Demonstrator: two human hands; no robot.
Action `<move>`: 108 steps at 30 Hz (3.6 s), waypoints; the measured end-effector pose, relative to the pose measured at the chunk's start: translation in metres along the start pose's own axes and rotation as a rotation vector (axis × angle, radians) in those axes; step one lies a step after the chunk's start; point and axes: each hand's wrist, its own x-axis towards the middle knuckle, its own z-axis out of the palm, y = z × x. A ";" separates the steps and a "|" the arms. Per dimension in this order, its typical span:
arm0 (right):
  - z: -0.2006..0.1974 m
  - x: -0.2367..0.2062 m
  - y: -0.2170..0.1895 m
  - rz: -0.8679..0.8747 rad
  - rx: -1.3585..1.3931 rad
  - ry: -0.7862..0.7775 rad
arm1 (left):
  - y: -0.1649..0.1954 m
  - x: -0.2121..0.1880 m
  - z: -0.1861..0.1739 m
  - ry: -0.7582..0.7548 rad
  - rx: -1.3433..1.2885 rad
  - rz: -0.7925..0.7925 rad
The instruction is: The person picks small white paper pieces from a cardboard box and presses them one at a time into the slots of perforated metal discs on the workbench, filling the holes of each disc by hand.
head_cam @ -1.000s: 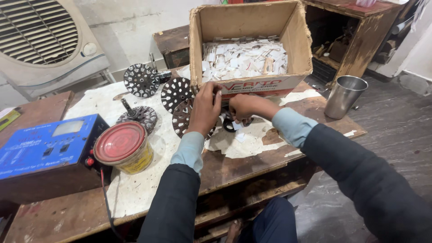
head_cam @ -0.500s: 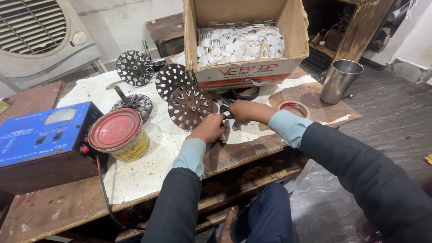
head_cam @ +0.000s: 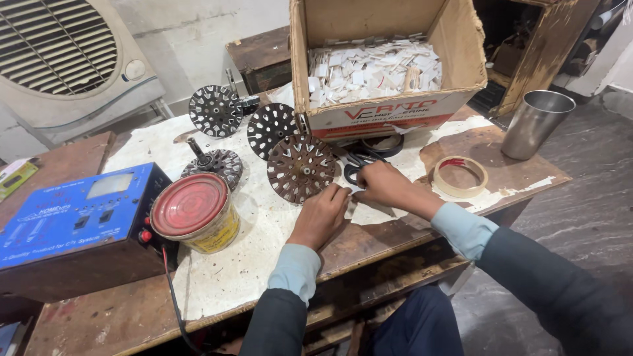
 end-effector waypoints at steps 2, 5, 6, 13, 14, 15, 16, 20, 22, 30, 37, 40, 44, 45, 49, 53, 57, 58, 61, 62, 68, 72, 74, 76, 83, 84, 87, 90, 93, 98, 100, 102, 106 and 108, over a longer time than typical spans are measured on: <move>0.008 -0.006 -0.002 -0.018 -0.009 0.076 | -0.004 -0.001 0.000 0.146 0.118 0.072; 0.017 -0.012 -0.005 0.077 -0.052 0.119 | -0.008 0.001 0.001 0.418 0.217 0.047; 0.018 -0.012 -0.007 0.126 -0.069 0.120 | -0.009 0.000 0.000 0.516 0.241 0.013; 0.002 0.020 -0.041 -0.183 0.256 0.527 | -0.040 0.008 -0.030 0.852 0.081 -0.302; 0.000 0.025 -0.048 -0.258 0.315 0.566 | -0.045 0.010 -0.032 0.869 -0.026 -0.335; -0.003 0.029 -0.056 -0.328 0.373 0.597 | -0.048 0.012 -0.032 0.881 -0.136 -0.374; -0.005 0.035 -0.064 -0.320 0.410 0.588 | -0.052 0.013 -0.032 0.851 -0.174 -0.388; -0.005 0.060 -0.092 -0.343 0.564 0.511 | -0.061 0.014 -0.034 0.748 -0.212 -0.358; -0.004 0.070 -0.098 -0.392 0.598 0.509 | -0.066 0.019 -0.038 0.700 -0.208 -0.308; -0.006 0.065 -0.082 -0.607 0.382 0.706 | -0.065 0.036 -0.039 0.726 -0.415 -0.334; -0.006 0.067 -0.085 -0.554 0.404 0.657 | -0.075 0.041 -0.035 0.680 -0.816 -0.302; -0.007 0.067 -0.086 -0.599 0.426 0.687 | -0.076 0.042 -0.034 0.669 -1.078 -0.366; -0.005 0.070 -0.086 -0.529 0.586 0.656 | -0.076 0.040 -0.037 0.702 -1.148 -0.430; -0.005 0.071 -0.086 -0.464 0.677 0.624 | -0.076 0.040 -0.037 0.713 -1.140 -0.460; -0.007 0.078 -0.081 -0.241 0.927 0.397 | -0.077 0.039 -0.037 0.762 -1.066 -0.452; -0.007 0.079 -0.078 -0.328 0.743 0.446 | -0.078 0.037 -0.037 0.746 -0.955 -0.417; -0.012 0.075 -0.078 -0.419 0.437 0.540 | -0.072 0.035 -0.043 0.729 -0.709 -0.365; -0.014 0.074 -0.078 -0.433 0.425 0.558 | -0.069 0.035 -0.044 0.733 -0.693 -0.375; -0.019 0.069 -0.082 -0.436 0.448 0.561 | -0.058 0.037 -0.048 0.752 -0.650 -0.409; -0.021 0.067 -0.084 -0.409 0.492 0.528 | -0.055 0.039 -0.050 0.761 -0.643 -0.422; -0.024 0.065 -0.087 -0.485 0.458 0.514 | -0.050 0.039 -0.057 0.770 -0.647 -0.397; -0.020 0.066 -0.083 -0.494 0.535 0.505 | -0.053 0.038 -0.053 0.779 -0.646 -0.340; -0.018 0.068 -0.081 -0.506 0.598 0.491 | -0.054 0.038 -0.050 0.765 -0.669 -0.338; -0.018 0.070 -0.079 -0.508 0.615 0.483 | -0.055 0.039 -0.047 0.728 -0.615 -0.332; -0.020 0.067 -0.078 -0.482 0.532 0.520 | -0.051 0.038 -0.045 0.677 -0.642 -0.300; -0.020 0.067 -0.079 -0.457 0.565 0.494 | -0.052 0.038 -0.046 0.679 -0.717 -0.326; -0.020 0.067 -0.083 -0.428 0.839 0.415 | -0.057 0.040 -0.053 0.728 -0.842 -0.320; -0.026 0.066 -0.083 -0.571 0.563 0.490 | -0.061 0.040 -0.057 0.732 -0.903 -0.324; -0.027 0.066 -0.083 -0.790 0.209 0.551 | -0.065 0.041 -0.059 0.767 -0.981 -0.337; -0.022 0.062 -0.081 -0.779 0.170 0.547 | -0.067 0.037 -0.063 0.724 -1.046 -0.322; -0.021 0.062 -0.079 -0.796 0.151 0.573 | -0.066 0.037 -0.064 0.690 -1.052 -0.328; -0.022 0.062 -0.076 -0.837 0.117 0.602 | -0.065 0.037 -0.065 0.662 -1.028 -0.328; -0.027 0.063 -0.070 -0.900 -0.017 0.644 | -0.062 0.038 -0.066 0.631 -0.997 -0.323; -0.031 0.063 -0.066 -0.950 -0.072 0.654 | -0.060 0.038 -0.066 0.622 -1.012 -0.338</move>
